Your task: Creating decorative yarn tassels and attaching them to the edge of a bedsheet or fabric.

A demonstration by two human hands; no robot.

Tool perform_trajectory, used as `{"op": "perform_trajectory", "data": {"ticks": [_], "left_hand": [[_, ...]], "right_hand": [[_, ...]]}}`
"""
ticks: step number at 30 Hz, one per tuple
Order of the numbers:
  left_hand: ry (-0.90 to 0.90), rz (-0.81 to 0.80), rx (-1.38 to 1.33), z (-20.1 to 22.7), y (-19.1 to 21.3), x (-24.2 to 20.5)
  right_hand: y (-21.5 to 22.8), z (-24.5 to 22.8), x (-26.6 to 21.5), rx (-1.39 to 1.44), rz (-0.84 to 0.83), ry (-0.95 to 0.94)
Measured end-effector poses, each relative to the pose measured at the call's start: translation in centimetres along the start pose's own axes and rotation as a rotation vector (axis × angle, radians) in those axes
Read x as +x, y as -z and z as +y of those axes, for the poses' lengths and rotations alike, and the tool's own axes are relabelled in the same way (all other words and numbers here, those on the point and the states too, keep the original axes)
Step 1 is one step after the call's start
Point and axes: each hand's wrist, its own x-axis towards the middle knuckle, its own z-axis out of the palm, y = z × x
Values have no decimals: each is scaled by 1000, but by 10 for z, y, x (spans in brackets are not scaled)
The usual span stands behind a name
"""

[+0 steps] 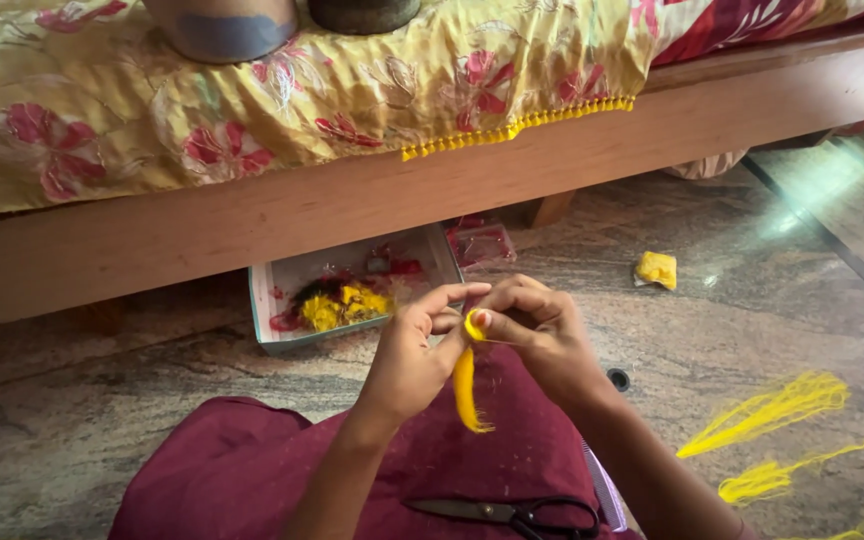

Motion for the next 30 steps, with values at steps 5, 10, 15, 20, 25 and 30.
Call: {"op": "perform_trajectory", "data": {"ticks": [5, 10, 15, 20, 25, 30], "left_hand": [[15, 45, -27, -3, 3, 2], [-12, 115, -170, -6, 5, 4], [7, 121, -205, -9, 5, 5], [-93, 61, -75, -14, 7, 2], [-24, -53, 222, 12, 18, -2], [-400, -127, 214, 27, 18, 14]], "right_hand": [[-11, -19, -8, 114, -14, -79], [-5, -9, -23, 187, 29, -49], [15, 3, -24, 301, 20, 66], [37, -20, -8, 250, -15, 52], [50, -52, 17, 74, -41, 61], [50, -74, 33, -51, -118, 114]]}}
